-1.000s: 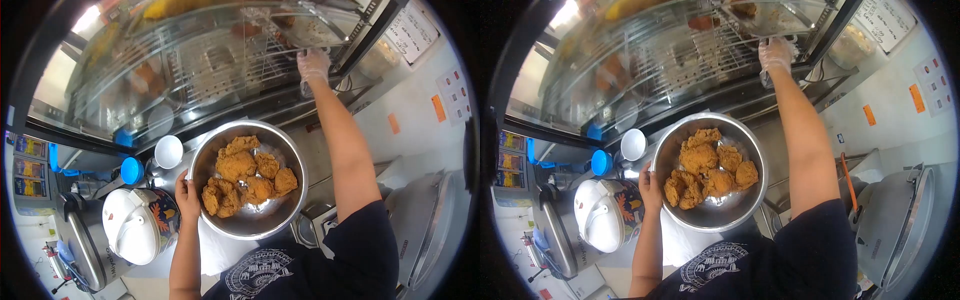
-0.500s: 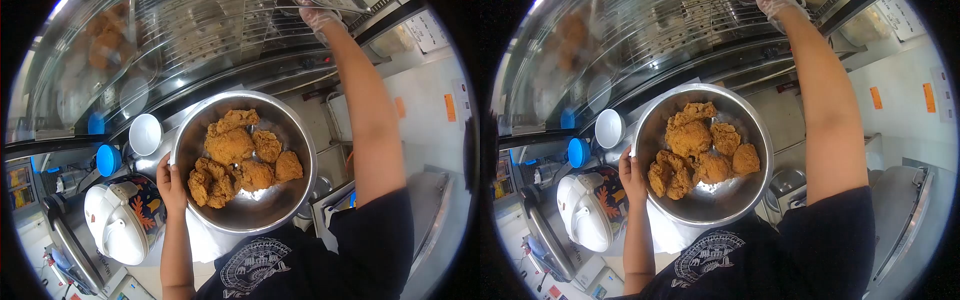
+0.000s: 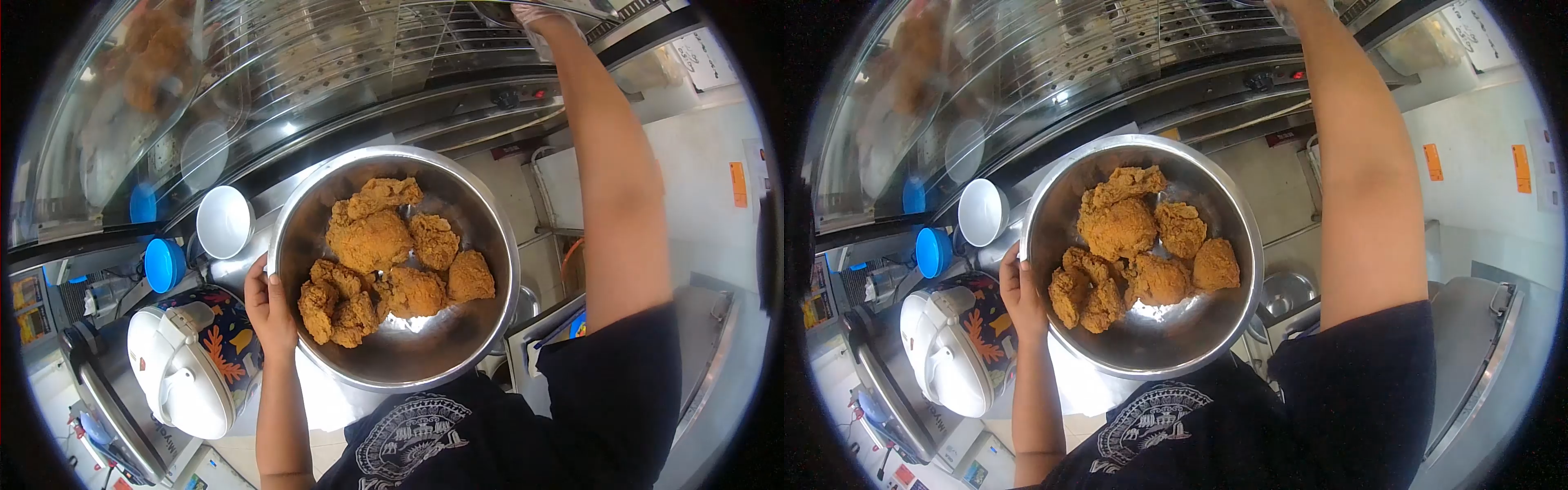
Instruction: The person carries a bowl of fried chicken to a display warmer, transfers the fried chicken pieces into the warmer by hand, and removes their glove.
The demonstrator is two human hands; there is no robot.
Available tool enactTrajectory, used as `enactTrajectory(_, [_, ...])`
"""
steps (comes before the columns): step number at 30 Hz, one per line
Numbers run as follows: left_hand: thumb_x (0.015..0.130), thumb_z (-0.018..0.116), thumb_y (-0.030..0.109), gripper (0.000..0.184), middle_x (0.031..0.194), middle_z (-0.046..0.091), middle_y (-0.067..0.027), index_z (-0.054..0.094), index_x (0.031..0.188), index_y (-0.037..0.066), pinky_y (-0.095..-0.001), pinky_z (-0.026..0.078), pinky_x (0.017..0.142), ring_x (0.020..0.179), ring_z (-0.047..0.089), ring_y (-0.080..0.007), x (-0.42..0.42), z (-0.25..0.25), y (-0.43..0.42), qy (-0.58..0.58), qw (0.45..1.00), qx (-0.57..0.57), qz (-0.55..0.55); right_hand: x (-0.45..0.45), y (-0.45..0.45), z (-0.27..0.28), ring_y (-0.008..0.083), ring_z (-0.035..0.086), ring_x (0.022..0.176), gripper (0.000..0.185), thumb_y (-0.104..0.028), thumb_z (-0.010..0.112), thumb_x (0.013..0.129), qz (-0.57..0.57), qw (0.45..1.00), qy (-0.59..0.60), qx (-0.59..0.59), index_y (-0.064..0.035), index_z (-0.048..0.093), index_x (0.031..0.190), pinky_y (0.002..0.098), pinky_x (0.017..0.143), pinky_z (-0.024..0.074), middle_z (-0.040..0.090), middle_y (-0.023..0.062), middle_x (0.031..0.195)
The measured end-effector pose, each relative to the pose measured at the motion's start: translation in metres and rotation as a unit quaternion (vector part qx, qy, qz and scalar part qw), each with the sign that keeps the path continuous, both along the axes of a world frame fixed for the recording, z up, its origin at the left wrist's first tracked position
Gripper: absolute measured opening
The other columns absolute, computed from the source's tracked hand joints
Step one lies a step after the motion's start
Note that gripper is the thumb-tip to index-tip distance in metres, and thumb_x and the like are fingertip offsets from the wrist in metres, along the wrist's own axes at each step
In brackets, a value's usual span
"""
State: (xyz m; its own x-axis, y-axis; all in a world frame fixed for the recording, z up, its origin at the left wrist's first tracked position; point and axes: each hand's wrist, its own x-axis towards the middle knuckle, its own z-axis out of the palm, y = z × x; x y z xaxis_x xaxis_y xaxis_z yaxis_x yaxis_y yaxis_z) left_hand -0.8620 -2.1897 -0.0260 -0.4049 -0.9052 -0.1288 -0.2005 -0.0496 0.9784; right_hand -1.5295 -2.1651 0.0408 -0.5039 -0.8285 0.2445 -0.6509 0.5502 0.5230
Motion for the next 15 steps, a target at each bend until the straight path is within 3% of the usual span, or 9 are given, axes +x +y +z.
enactTrajectory(1, [0.107, 0.053, 0.019, 0.034, 0.125, 0.064, -0.0125, 0.052, 0.134, -0.002, -0.0315, 0.046, 0.100, 0.114, 0.060, -0.0171, 0.000, -0.001, -0.001, -0.006, 1.000, -0.002, -0.001, -0.001, 0.000, 0.000, 0.0269, 0.064, 0.099, 0.031, -0.026, 0.046, 0.104, -0.003, 1.000, -0.003, 0.001, -0.0043, 0.067, 0.113, 0.0404, 0.089, 0.0505, 0.069, 0.0140, 0.107])
enactTrajectory(4, [0.106, 0.054, 0.014, 0.033, 0.096, 0.054, 0.0017, 0.054, 0.135, -0.002, -0.0203, 0.040, 0.084, 0.089, 0.049, -0.0057, -0.008, 0.006, 0.002, 0.005, 1.000, -0.016, 0.005, -0.002, -0.004, -0.001, 0.0268, 0.064, 0.100, 0.032, -0.027, 0.046, 0.104, -0.007, 1.000, -0.010, 0.004, -0.0055, 0.067, 0.115, 0.0406, 0.090, 0.0503, 0.069, 0.0132, 0.109])
enactTrajectory(15, [0.107, 0.052, 0.015, 0.032, 0.106, 0.060, -0.0030, 0.054, 0.134, -0.003, -0.0225, 0.043, 0.087, 0.094, 0.053, -0.0072, -0.007, 0.003, 0.001, 0.009, 1.000, -0.015, 0.004, -0.008, 0.002, -0.022, 0.0266, 0.064, 0.105, 0.035, -0.032, 0.047, 0.103, -0.017, 0.996, 0.001, -0.089, -0.0100, 0.066, 0.122, 0.0411, 0.094, 0.0493, 0.069, 0.0101, 0.116])
